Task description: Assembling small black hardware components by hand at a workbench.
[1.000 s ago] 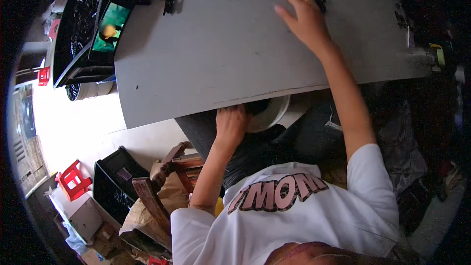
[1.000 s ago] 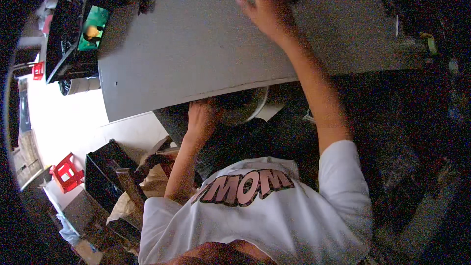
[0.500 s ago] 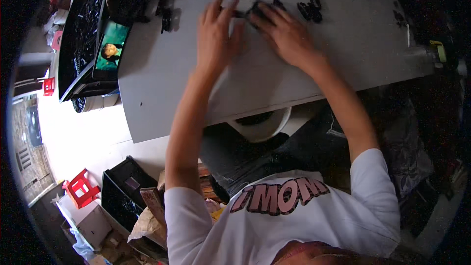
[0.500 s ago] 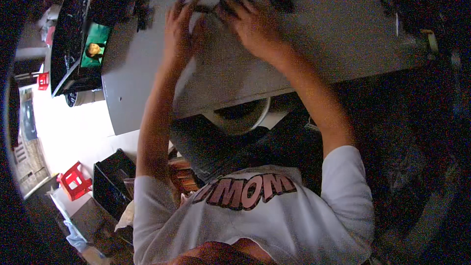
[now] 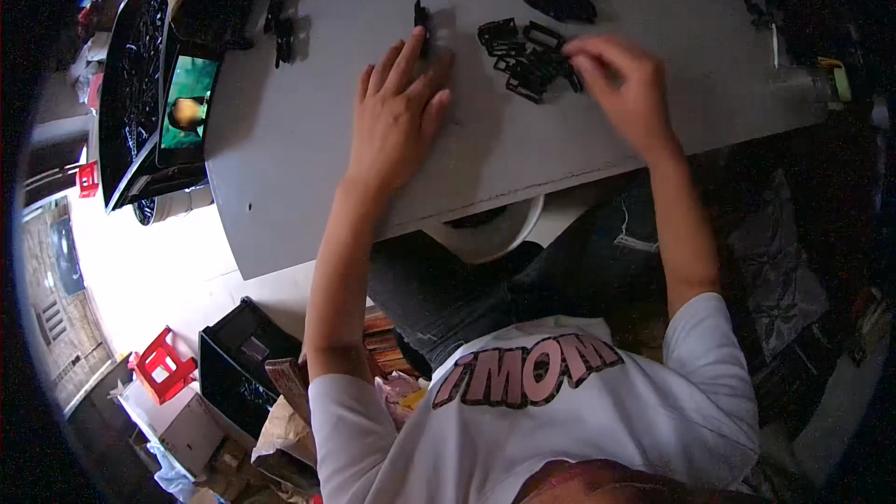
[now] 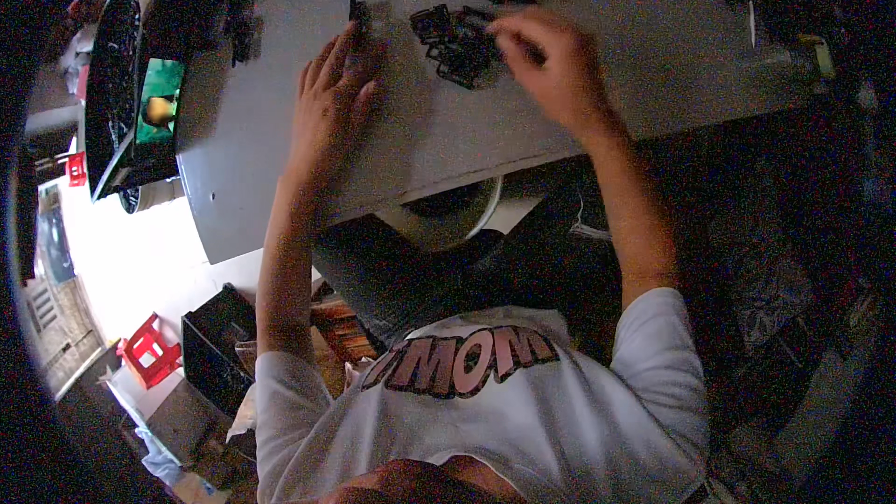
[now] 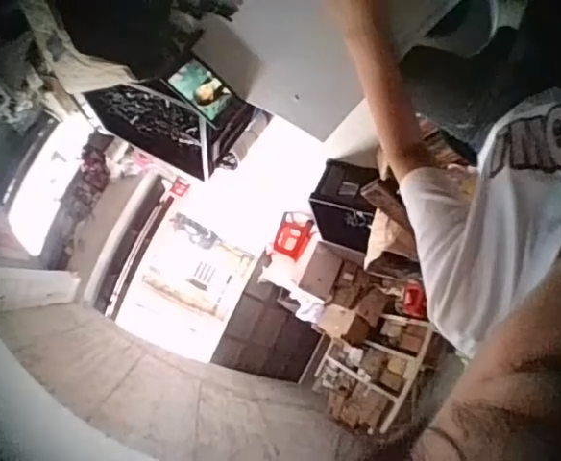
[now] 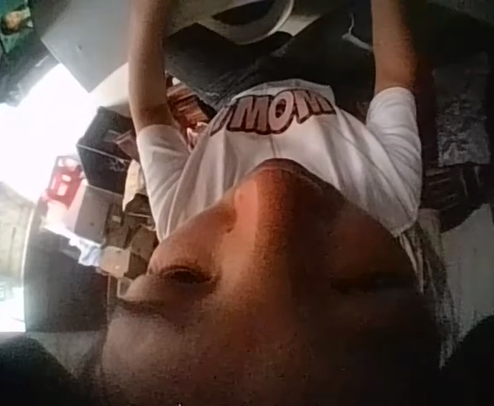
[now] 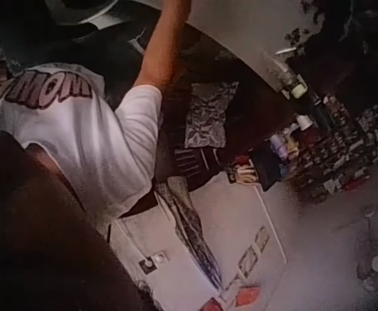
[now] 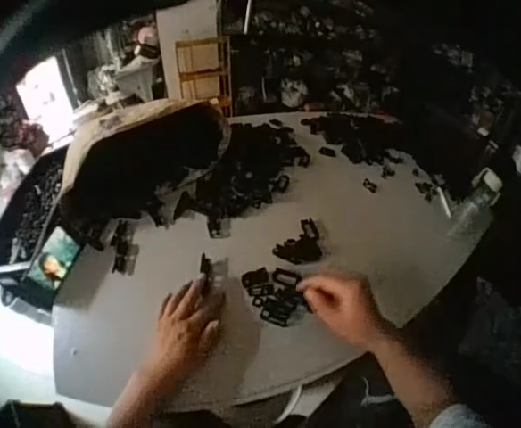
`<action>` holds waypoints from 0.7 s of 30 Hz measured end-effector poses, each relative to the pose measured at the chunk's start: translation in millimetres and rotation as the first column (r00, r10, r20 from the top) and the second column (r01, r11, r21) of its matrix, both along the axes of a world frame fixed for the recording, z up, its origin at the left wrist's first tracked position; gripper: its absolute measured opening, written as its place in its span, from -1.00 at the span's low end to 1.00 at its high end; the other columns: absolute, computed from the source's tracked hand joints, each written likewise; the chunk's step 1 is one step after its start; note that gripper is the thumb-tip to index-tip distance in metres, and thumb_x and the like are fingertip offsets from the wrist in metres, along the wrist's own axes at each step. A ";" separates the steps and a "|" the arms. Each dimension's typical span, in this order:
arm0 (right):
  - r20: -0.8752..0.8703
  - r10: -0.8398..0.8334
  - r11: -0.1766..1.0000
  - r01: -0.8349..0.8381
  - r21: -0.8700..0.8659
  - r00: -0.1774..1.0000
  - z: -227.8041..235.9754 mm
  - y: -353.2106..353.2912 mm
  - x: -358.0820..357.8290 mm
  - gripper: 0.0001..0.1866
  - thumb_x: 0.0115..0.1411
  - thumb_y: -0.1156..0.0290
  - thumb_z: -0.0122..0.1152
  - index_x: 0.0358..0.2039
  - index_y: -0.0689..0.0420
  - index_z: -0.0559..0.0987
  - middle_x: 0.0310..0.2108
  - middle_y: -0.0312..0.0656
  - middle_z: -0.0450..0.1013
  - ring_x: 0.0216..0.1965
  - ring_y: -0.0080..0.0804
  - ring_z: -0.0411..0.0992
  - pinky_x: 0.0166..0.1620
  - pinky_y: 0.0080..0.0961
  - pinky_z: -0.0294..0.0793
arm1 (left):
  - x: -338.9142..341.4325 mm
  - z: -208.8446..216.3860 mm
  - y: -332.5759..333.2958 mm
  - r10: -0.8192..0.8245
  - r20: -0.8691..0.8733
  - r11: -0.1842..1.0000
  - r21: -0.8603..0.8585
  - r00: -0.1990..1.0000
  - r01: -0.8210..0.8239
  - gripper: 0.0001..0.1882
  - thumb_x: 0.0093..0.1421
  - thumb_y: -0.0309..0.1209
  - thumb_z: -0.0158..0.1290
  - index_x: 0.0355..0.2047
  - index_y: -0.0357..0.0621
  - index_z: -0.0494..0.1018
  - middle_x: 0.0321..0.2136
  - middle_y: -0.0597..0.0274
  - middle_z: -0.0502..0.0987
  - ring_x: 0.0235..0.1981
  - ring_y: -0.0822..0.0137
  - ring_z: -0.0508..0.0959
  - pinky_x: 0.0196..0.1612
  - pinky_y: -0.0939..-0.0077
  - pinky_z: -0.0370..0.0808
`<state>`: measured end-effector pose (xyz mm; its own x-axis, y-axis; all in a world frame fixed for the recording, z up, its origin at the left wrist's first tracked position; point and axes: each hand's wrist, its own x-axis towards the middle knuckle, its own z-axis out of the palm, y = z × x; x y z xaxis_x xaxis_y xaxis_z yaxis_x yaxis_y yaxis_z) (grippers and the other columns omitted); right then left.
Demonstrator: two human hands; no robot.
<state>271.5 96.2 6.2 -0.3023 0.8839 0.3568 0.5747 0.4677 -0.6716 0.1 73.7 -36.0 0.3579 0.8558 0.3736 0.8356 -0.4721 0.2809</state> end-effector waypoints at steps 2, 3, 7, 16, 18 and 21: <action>0.175 0.046 0.998 -0.040 -0.038 0.983 -5.5 -19.8 -18.7 -0.84 0.11 0.48 0.18 -0.27 0.20 0.54 -0.25 -0.21 0.45 -0.31 -0.42 0.49 -0.31 -0.49 0.48 | 1.4 7.7 -9.5 -0.007 -0.011 1.000 -0.027 1.000 0.007 -0.61 0.21 -0.24 -0.07 0.04 0.04 0.40 0.19 0.07 0.19 0.17 0.07 0.20 0.14 0.14 0.14; 0.177 0.044 0.998 -0.038 -0.040 0.983 -10.1 -25.4 -26.9 -0.84 0.11 0.48 0.18 -0.27 0.20 0.54 -0.25 -0.21 0.45 -0.31 -0.42 0.49 -0.31 -0.49 0.48 | 4.5 13.5 -12.9 0.029 -0.006 0.999 0.020 1.000 -0.029 -0.62 0.18 -0.29 -0.04 0.02 0.01 0.41 0.15 0.07 0.23 0.14 0.05 0.23 0.12 0.14 0.17; 0.292 -0.098 0.982 0.045 0.182 0.951 -29.2 -35.2 -41.0 -0.84 0.04 0.54 0.23 -0.33 0.19 0.49 -0.31 -0.20 0.41 -0.39 -0.40 0.48 -0.41 -0.48 0.47 | 20.0 17.9 -27.0 -0.007 0.304 1.000 -0.017 0.953 0.013 -0.65 0.06 -0.50 0.03 -0.10 -0.10 0.44 -0.03 0.06 0.38 -0.02 0.03 0.37 0.00 0.20 0.31; -0.043 -0.071 0.996 0.073 0.043 0.997 -34.0 -55.4 -34.4 -0.85 0.04 0.68 0.14 -0.35 0.21 0.46 -0.34 -0.19 0.40 -0.38 -0.43 0.47 -0.38 -0.55 0.44 | 60.1 12.8 -29.3 -0.081 0.496 0.991 -0.054 0.865 0.124 -0.68 -0.03 -0.61 0.01 -0.20 -0.15 0.42 -0.23 0.08 0.43 -0.22 0.02 0.44 -0.18 0.26 0.42; -0.069 -0.101 0.994 0.103 0.031 0.993 -36.6 -54.9 -28.0 -0.86 0.06 0.67 0.12 -0.34 0.21 0.47 -0.35 -0.20 0.40 -0.39 -0.48 0.45 -0.38 -0.58 0.42 | 65.7 12.5 -26.9 -0.091 0.482 0.990 -0.048 0.872 0.130 -0.69 -0.03 -0.60 0.02 -0.21 -0.15 0.42 -0.24 0.09 0.42 -0.23 0.02 0.44 -0.19 0.26 0.42; -0.250 -0.210 0.974 0.181 -0.135 0.945 -32.9 -51.5 -20.2 -0.91 0.12 0.60 0.09 -0.32 0.22 0.48 -0.35 -0.28 0.40 -0.42 -0.60 0.39 -0.37 -0.68 0.36 | 69.5 15.1 -22.7 -0.060 0.482 0.988 -0.094 0.874 0.119 -0.70 -0.04 -0.57 0.03 -0.22 -0.15 0.42 -0.26 0.10 0.41 -0.23 0.03 0.44 -0.19 0.26 0.42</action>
<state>251.3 44.7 -26.6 -0.0292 0.9541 0.2979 0.4450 0.2793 -0.8509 69.6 51.0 -20.9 0.2391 0.8766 0.4175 0.5423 -0.4773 0.6915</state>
